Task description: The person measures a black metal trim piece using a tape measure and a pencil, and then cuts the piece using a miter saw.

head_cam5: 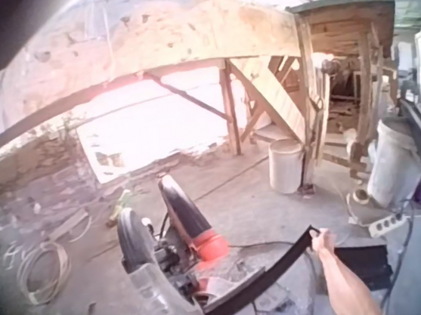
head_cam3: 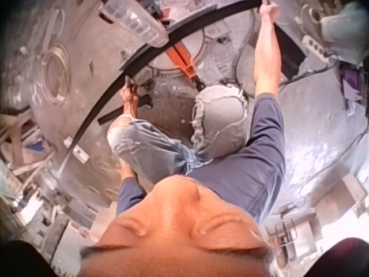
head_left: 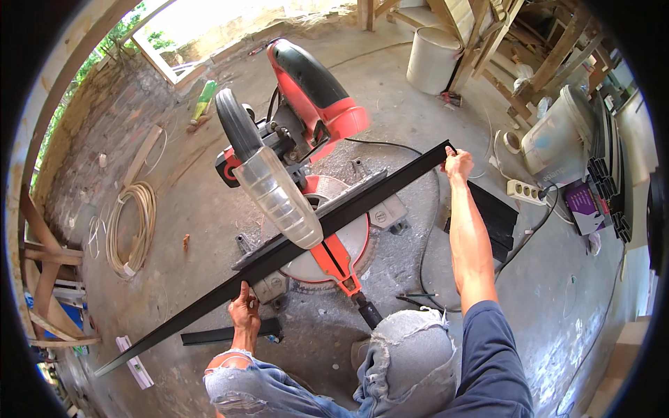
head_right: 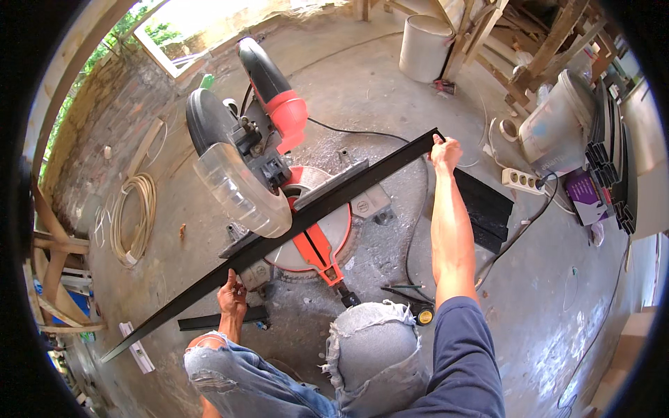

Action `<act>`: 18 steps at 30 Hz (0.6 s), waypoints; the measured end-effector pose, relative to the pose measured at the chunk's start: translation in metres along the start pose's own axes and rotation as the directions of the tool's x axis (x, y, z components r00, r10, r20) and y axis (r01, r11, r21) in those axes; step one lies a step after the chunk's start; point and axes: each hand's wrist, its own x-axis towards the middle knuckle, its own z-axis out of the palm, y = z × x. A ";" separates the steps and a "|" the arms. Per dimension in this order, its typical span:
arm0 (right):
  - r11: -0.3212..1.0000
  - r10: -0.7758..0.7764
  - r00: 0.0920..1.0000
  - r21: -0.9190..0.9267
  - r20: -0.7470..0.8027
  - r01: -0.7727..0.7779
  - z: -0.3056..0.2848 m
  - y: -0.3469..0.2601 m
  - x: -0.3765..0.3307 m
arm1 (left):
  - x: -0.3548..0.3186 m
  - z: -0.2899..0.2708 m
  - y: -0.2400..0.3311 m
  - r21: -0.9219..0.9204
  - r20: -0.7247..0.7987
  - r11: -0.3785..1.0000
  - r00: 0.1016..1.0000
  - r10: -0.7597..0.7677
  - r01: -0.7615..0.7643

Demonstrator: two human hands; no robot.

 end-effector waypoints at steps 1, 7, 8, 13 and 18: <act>1.000 0.000 1.000 -0.002 -0.006 0.000 -0.002 -0.001 0.001 | -0.001 0.004 0.000 0.000 0.005 1.000 1.000 -0.002 0.002; 0.998 -0.031 0.999 -0.062 -0.022 0.029 -0.007 -0.001 0.000 | -0.013 0.019 0.007 0.093 0.039 0.993 0.997 0.069 -0.072; 0.998 -0.031 0.999 -0.059 -0.017 0.030 -0.004 -0.001 -0.002 | -0.014 0.016 0.009 0.120 0.047 0.988 0.994 0.094 -0.099; 0.956 -0.096 0.995 -0.280 -0.038 0.082 -0.002 0.033 0.035 | -0.003 0.018 0.004 0.336 0.095 0.937 0.993 0.065 -0.093; 0.915 -0.158 0.986 -0.369 0.045 0.164 0.008 0.009 0.007 | -0.004 0.001 0.017 0.517 0.100 0.855 0.995 -0.002 -0.050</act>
